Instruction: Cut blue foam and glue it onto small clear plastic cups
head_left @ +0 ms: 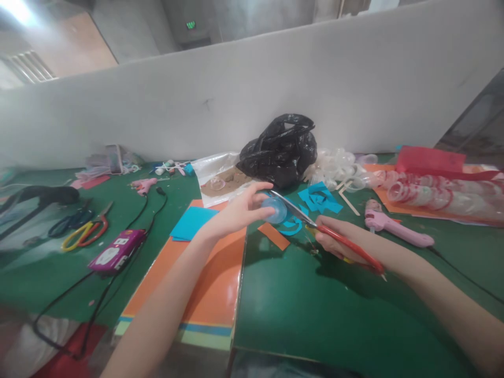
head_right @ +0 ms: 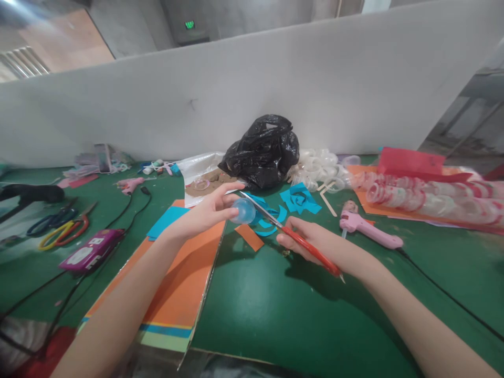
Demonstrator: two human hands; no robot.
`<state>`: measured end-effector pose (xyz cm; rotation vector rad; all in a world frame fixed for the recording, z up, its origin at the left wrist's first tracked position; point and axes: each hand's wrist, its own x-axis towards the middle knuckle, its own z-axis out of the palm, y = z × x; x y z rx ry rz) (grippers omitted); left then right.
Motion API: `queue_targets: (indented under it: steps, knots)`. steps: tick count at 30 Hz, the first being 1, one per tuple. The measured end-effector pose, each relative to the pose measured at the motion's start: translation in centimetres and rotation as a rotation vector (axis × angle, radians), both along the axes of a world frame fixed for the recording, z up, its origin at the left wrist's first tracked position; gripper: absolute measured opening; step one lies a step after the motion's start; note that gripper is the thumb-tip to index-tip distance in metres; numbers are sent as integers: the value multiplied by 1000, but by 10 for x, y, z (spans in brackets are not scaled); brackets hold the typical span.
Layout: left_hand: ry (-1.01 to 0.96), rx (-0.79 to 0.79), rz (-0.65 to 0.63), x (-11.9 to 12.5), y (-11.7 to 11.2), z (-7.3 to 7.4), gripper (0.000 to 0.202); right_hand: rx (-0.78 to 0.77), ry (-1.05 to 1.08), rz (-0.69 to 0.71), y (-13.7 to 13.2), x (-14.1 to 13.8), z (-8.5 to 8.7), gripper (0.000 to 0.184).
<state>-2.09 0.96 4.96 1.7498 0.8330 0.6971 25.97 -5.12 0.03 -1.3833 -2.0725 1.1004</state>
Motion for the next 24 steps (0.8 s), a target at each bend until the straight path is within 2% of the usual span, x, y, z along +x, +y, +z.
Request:
queue_targets:
  steps: [4, 10, 13, 19, 24]
  knots:
    - [13, 9, -1, 0, 1, 0, 58, -88, 48, -11, 0, 0, 0, 49]
    - [38, -19, -15, -2, -1, 3, 61, -46, -60, -57, -4, -8, 21, 57]
    - [23, -43, -19, -2, -2, 4, 63, -52, -101, -83, -4, -9, 25, 59]
    - [62, 2, 10, -4, 3, 0, 60, 129, -252, -235, 4, -5, 10, 58]
    - [35, -13, 108, -4, 5, -3, 58, 223, -551, -390, 12, -5, 0, 49]
